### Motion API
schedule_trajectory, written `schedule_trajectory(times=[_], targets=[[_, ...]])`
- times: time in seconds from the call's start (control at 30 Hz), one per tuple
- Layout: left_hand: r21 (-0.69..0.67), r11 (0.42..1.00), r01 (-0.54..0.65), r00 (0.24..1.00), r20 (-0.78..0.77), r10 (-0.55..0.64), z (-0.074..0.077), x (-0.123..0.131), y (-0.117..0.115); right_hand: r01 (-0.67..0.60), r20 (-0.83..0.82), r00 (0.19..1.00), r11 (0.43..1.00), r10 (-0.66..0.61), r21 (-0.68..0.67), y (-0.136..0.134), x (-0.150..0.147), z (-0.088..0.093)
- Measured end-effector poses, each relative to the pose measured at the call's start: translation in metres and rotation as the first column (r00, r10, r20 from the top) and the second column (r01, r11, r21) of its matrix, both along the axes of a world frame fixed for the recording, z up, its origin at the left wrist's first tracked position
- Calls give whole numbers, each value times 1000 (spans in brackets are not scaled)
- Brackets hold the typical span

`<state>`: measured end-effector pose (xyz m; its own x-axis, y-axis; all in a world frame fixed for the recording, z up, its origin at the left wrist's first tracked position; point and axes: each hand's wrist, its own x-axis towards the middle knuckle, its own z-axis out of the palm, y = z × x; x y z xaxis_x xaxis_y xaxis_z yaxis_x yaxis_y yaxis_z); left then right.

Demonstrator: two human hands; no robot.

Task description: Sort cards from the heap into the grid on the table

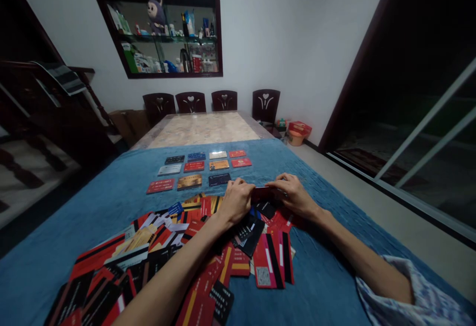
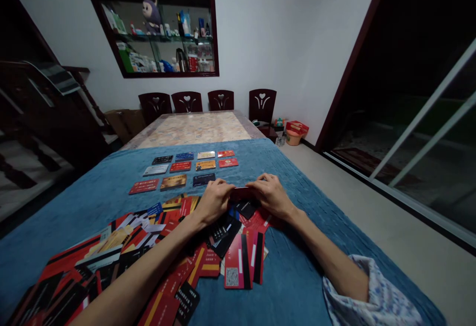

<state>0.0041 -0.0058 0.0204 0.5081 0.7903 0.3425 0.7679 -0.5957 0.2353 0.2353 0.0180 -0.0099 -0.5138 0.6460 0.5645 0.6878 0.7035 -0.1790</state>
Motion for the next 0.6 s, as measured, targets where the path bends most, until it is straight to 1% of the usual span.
schedule_trajectory(times=[0.13, 0.3, 0.5, 0.6], targets=[[-23, 999, -34, 998, 47, 35, -2, -1, 0, 36, -4, 999, 998, -36, -46, -3, -6, 0], [-1, 999, -49, 997, 64, 49, -6, -1, 1, 68, 78, 995, 997, -65, -35, -4, -8, 0], [17, 998, -68, 998, -12, 68, -7, -1, 0, 112, 151, 982, 993, -114, 21, -4, -9, -4], [23, 997, -68, 997, -43, 69, -7, -1, -1, 112, 185, 975, 992, -120, 54, -5, -11, -5]])
